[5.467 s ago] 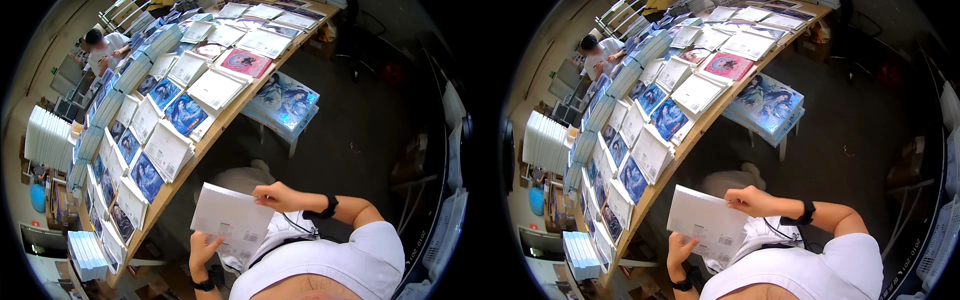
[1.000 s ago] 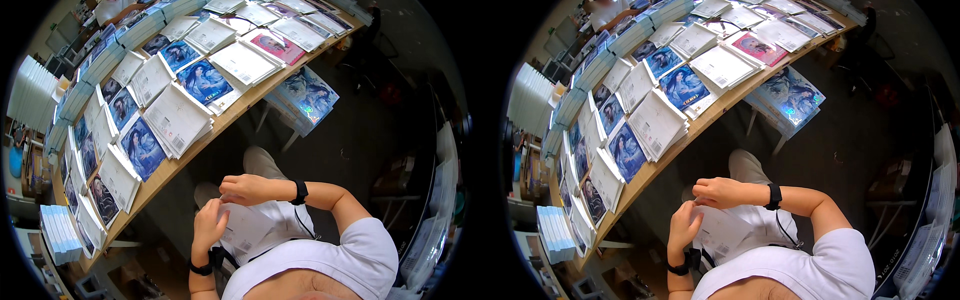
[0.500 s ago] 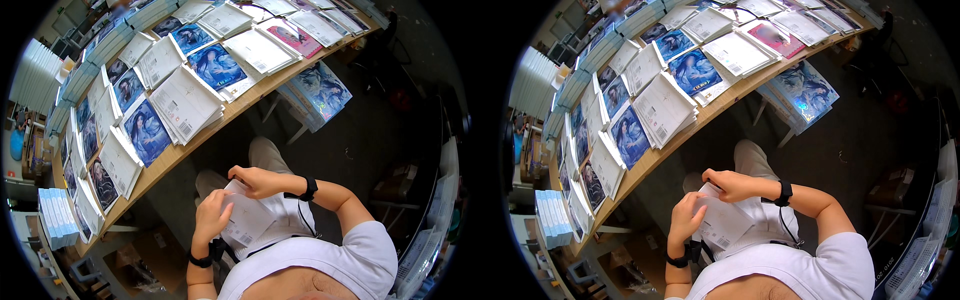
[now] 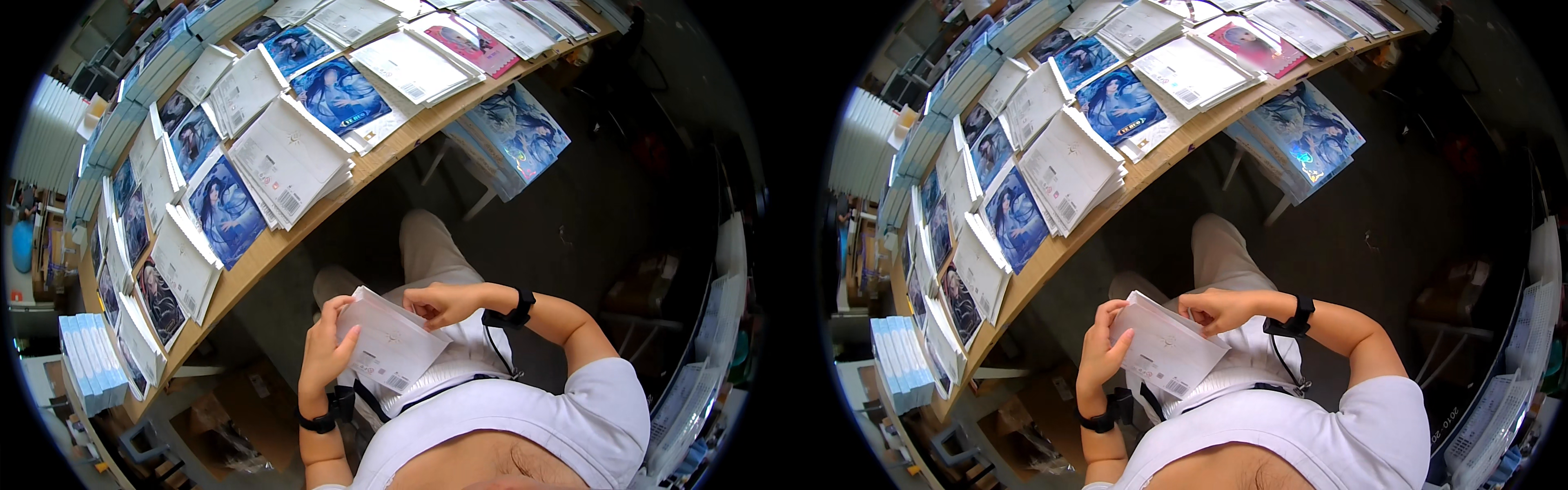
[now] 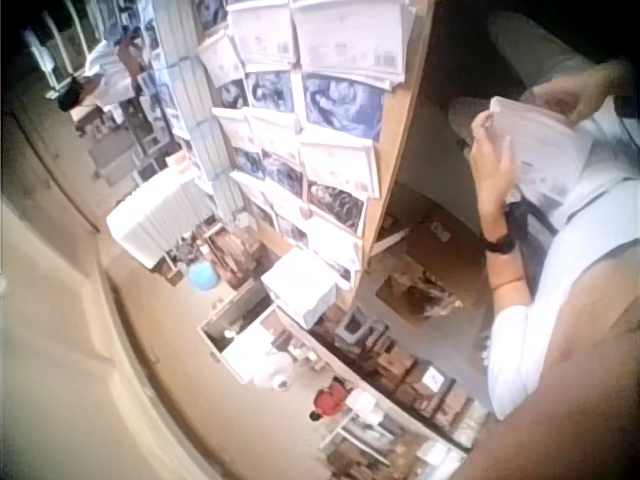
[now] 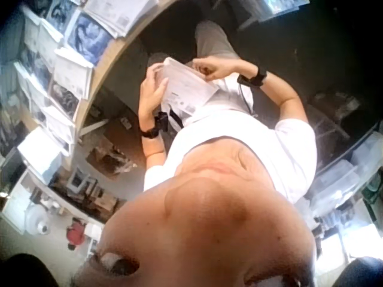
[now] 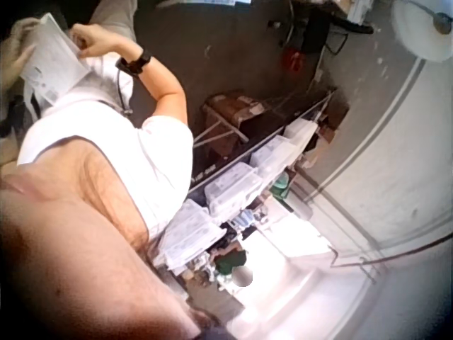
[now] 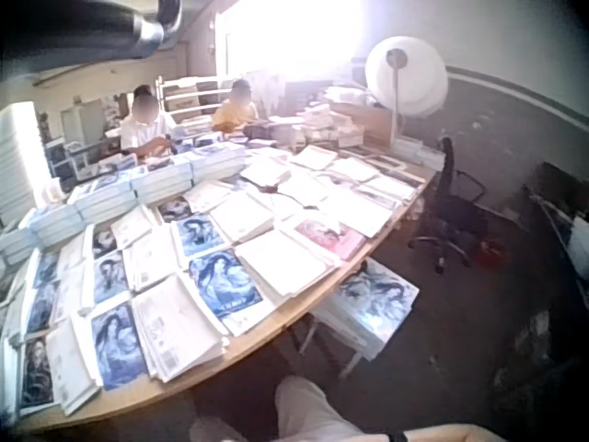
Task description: The person repeatedly opens white paper envelopes, removes flat printed merchandise, and places them into clear plastic sleeves. They then fold the sleeve flaps to seal the items. The process is repeated for multiple units on a table filled with similar items.
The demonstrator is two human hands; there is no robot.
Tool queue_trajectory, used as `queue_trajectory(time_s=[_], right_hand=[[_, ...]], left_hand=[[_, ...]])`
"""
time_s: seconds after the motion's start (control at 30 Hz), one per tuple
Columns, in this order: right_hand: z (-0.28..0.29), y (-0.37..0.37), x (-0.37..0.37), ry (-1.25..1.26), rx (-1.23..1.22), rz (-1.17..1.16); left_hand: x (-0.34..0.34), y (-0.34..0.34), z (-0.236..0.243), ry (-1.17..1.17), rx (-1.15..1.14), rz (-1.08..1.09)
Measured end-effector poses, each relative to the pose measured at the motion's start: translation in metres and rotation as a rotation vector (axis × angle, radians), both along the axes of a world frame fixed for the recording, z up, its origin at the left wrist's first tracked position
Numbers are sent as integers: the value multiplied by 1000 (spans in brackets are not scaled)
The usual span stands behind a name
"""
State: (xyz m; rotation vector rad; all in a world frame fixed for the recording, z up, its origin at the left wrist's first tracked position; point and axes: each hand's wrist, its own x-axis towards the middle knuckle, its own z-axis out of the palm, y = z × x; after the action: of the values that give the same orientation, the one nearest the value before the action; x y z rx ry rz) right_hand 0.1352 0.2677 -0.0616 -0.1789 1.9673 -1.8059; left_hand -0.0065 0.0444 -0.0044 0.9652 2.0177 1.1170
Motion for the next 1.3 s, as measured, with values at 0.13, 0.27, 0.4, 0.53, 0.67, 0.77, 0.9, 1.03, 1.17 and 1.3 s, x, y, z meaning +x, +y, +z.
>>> queue_trajectory(time_s=[0.13, 0.27, 0.4, 0.53, 0.67, 0.77, 0.9, 1.03, 1.17, 1.3], right_hand=[[3, 9, 3, -45, -191, -59], [35, 43, 9, -100, -285, -224], [69, 57, 18, 27, -154, -534], [74, 26, 8, 254, 292, -539], [66, -25, -11, 222, 177, -365], [51, -45, -16, 216, 127, -274], [40, -43, -22, 213, -53, -311], [36, -38, -18, 150, -191, -319], [33, -43, -18, -10, -407, -331], [25, -46, -15, -7, -466, -362]], left_hand=[[-4, -8, -5, -72, 5, 15], [-8, -16, -13, -96, -12, 92], [-10, -18, -23, -51, -103, 133], [-6, -3, -18, 86, -124, 32], [3, 20, -9, 224, -194, -12], [7, 29, -6, 295, -249, -49], [2, 27, -18, 334, -212, -61], [7, 33, -15, 347, -194, -45], [5, 27, -18, 315, -239, -45], [4, 22, -18, 238, -233, -43]])
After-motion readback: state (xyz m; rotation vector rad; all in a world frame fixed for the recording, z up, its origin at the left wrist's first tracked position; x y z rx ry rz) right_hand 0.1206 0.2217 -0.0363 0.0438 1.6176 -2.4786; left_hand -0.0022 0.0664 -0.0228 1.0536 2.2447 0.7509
